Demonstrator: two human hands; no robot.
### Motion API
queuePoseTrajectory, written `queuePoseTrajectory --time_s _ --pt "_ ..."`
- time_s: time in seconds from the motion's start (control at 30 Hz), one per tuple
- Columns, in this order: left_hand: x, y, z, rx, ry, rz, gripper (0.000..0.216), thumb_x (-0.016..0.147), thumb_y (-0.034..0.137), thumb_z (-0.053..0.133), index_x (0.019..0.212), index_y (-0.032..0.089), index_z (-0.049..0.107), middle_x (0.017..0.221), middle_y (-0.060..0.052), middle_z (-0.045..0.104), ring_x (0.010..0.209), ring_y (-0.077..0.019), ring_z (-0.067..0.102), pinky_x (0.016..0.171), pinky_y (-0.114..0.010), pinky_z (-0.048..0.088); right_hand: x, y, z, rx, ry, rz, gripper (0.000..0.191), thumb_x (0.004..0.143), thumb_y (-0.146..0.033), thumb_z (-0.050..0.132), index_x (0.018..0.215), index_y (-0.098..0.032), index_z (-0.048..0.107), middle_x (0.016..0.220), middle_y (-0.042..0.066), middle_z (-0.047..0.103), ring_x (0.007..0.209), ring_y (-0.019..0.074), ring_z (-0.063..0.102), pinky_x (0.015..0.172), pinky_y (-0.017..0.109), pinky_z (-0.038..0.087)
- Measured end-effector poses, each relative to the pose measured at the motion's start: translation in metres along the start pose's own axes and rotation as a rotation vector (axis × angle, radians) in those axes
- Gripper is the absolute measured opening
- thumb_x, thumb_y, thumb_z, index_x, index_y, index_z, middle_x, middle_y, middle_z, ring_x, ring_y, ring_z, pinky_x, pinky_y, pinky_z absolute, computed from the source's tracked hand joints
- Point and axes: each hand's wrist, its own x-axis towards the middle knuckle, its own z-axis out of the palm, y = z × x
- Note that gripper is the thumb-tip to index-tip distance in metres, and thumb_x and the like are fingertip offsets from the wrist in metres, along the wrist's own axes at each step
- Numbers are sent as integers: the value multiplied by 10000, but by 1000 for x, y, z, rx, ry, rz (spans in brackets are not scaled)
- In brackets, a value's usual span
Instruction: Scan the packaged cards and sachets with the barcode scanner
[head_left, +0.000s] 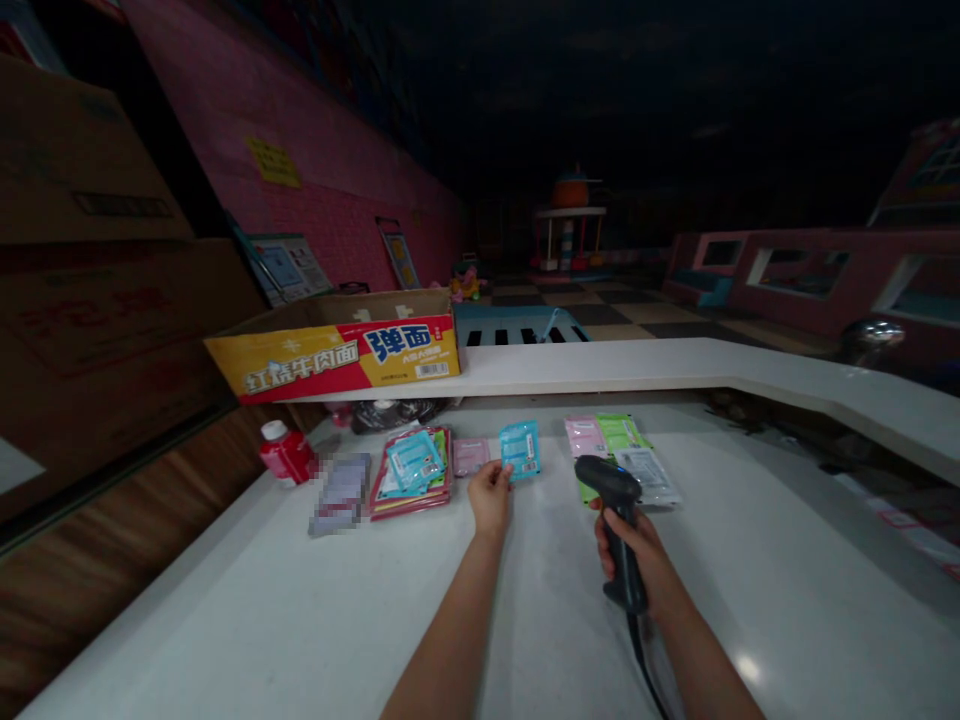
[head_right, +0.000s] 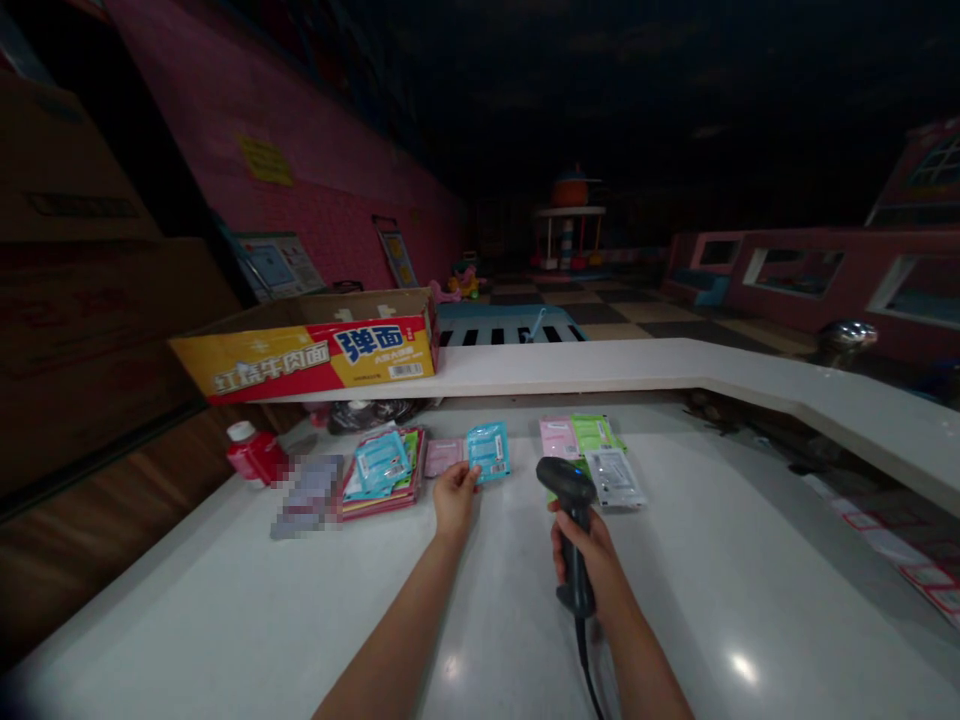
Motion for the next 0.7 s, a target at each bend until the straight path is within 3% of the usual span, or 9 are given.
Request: queuePoseTrajectory --time_s 0.27,0.5,0.7 --pt "-1 0 1 -113 47 -57 307 642 435 731 719 143 679 628 -8 646 529 -125 559 505 -238 477 -7 1 5 -179 -118 80 438 716 -510 768 965 -205 576 560 -68 570 332 83 476 302 189 390" --pt "-2 5 1 -149 48 -71 267 656 395 713 735 143 680 646 -18 654 551 -131 576 523 -242 491 -10 -1 4 -195 -106 90 398 722 -496 761 918 -215 560 548 -73 554 335 82 467 312 182 373" --pt "-3 8 3 -83 95 -75 220 640 363 696 614 155 629 563 22 553 527 -109 510 513 -230 480 -11 -1 4 -183 -88 115 397 724 -499 758 915 -217 553 548 -74 554 342 80 468 315 177 374"
